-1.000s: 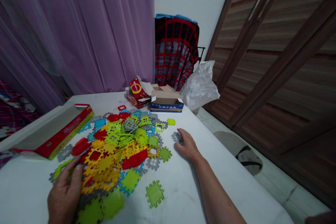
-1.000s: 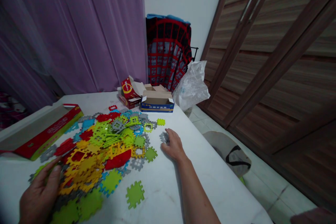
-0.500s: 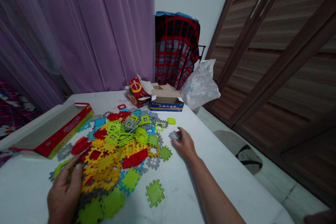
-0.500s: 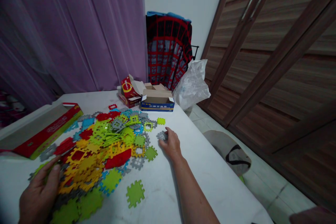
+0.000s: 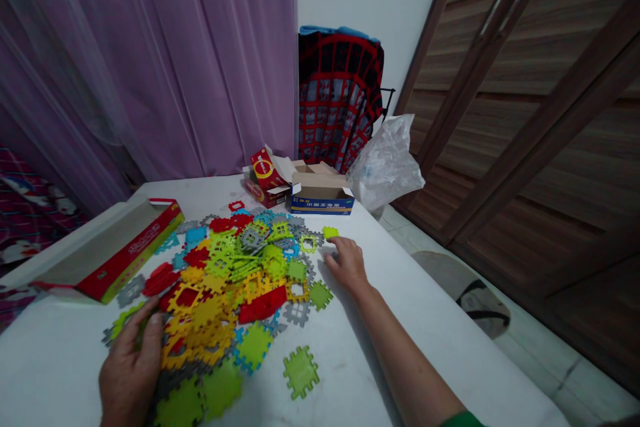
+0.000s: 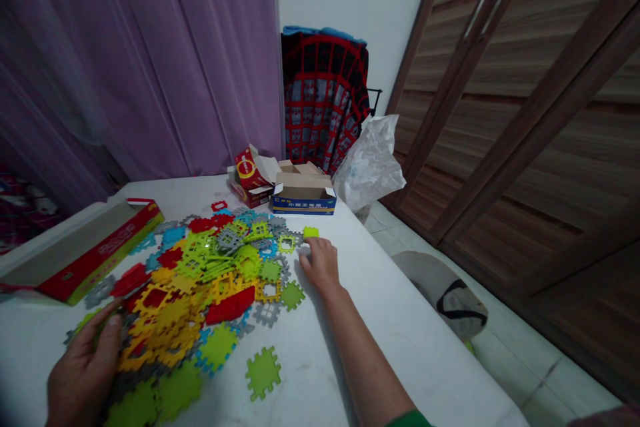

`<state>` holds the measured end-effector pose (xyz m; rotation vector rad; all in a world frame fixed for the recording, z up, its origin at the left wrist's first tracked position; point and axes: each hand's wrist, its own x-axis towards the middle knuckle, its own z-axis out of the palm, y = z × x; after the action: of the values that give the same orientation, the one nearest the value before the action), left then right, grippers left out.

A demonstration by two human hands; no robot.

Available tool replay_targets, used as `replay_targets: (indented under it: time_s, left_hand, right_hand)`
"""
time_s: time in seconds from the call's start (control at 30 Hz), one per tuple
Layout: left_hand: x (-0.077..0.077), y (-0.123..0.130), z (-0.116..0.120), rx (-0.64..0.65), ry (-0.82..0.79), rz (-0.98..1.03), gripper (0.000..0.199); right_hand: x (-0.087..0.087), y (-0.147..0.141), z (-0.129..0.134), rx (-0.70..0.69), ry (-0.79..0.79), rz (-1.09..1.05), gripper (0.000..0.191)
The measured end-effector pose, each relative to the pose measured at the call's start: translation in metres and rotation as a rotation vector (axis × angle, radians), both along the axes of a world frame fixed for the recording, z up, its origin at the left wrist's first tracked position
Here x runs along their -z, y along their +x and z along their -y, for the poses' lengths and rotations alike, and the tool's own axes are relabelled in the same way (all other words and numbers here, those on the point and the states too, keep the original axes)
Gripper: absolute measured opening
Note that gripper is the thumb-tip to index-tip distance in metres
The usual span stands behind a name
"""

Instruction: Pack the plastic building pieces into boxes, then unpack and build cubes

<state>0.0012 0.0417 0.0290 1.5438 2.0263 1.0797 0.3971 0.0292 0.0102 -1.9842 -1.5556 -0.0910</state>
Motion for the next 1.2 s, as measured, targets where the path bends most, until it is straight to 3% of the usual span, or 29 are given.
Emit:
replay_targets:
  time_s: [0.17,0.3,0.5,0.67,0.93,1.1,1.2]
  left_hand:
    - [0.002,-0.001,-0.002,0.004,0.014,0.01,0.052]
    - [0.009,-0.005,-0.004,0.037,0.1,-0.002,0.046]
    - [0.014,-0.005,-0.007,0.117,0.162,-0.05,0.046]
    - [0.016,-0.003,-0.009,0.13,0.209,-0.03,0.046]
    - [0.023,-0.007,-0.012,0.163,0.264,-0.019,0.045]
    - [0.02,-0.006,-0.011,0.149,0.246,-0.011,0.049]
    - [0.02,-0.004,-0.012,0.151,0.269,0.005,0.047]
  right_hand:
    - [-0.023,-0.014,-0.047,-0.099,-0.232,0.132,0.033]
    - [-0.024,-0.015,-0.061,-0.072,-0.244,0.129,0.02]
    - [-0.027,-0.018,-0.056,0.024,-0.214,0.031,0.027]
    - [-0.032,-0.047,-0.066,-0.164,-0.207,0.015,0.029]
    - [-0.035,-0.062,-0.072,-0.239,-0.224,0.131,0.023]
    - [-0.028,-0.046,-0.053,-0.133,-0.171,0.069,0.025]
    - [-0.015,-0.018,-0.027,0.026,-0.102,-0.114,0.027]
